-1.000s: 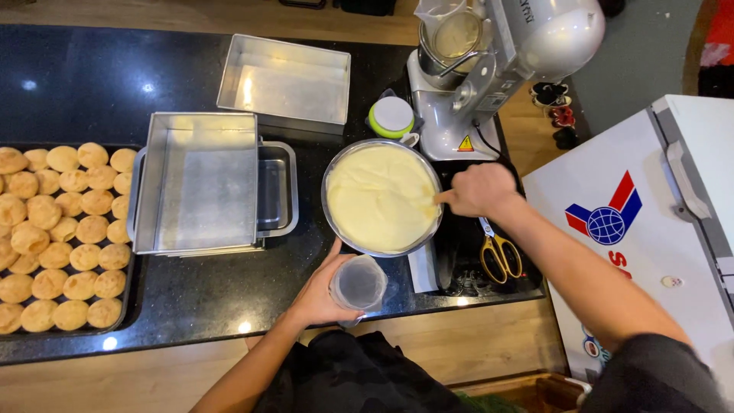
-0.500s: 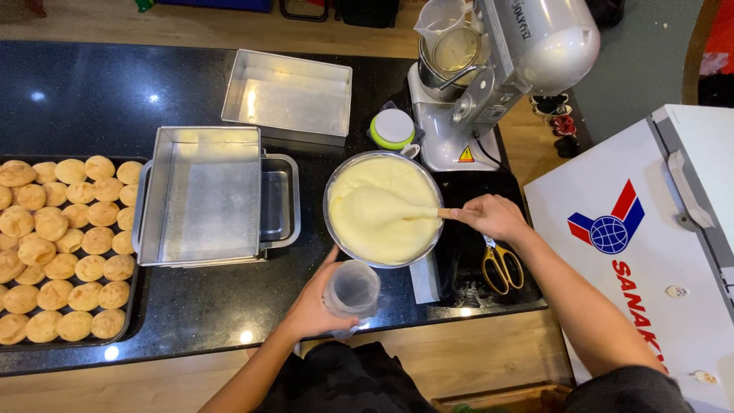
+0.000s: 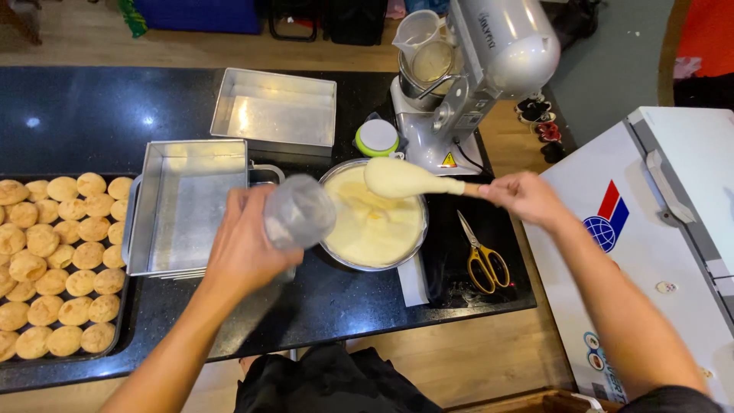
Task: Fill small pastry shells with cream using a piping bag.
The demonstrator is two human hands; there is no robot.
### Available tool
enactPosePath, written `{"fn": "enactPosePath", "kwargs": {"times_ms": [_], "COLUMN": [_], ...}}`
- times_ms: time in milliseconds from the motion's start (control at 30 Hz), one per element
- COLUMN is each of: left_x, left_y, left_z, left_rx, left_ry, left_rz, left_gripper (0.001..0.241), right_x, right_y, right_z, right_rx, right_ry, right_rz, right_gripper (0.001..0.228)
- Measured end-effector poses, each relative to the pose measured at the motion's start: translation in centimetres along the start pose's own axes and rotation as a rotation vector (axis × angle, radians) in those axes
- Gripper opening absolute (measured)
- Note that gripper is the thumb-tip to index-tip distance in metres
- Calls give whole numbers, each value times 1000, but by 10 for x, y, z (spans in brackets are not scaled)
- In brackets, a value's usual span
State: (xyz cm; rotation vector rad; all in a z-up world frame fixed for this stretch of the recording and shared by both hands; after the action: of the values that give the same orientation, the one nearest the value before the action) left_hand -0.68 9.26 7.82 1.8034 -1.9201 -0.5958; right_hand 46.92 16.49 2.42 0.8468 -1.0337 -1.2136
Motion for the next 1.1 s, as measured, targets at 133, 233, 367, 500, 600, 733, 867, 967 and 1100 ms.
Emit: {"fn": "enactPosePath", "kwargs": {"times_ms": [133,233,367,500,600,733,867,967,1100], "left_x": [-26,-40,-47,-35,-23,-7,-5,-2,5], "left_y": [-4,-16,-37,-49,-59,-71,-76,-73,-59], "left_z": [-22,-37,-49,-63,-74,-74,-58,-45,-26], "left_rx": [-99,-133,26,200,227,281,378,429,410], "left_ry": [-85,-128,-205,-479,-556,-584,-420,-246,-229], "left_rz": [-31,-36,-15,-41,-31,-23,-40,-45,-108], "left_gripper": [102,104,103,95,90,87,88,88,90], "right_x": [-4,4,19,37,54,87,112,132,158], "right_y": [62,111,160,188,192,181,147,124,148], "right_z": [0,21,70,126,183,252,274,274,255], "right_rx": [96,92,250,679,922,1023,1165,1314,1388], "right_ry": [11,13,92,108,242,421,603,813,1093], "right_rz": [25,19,-63,-101,-152,-204,-285,-434,-711], "right_gripper": [45,44,47,49,52,46,44,34,29]}}
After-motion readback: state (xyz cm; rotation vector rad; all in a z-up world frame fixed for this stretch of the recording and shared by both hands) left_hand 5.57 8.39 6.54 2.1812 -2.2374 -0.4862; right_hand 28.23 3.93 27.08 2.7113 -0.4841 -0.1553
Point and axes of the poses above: each hand's wrist, its own x-axis away from the middle knuckle, its own y-axis out of the back of the hand, z = x × y, the point moved 3 cm from there along -x, towards the middle knuckle, and after that the axes turned 10 degrees about x, right-handed, at the moved point
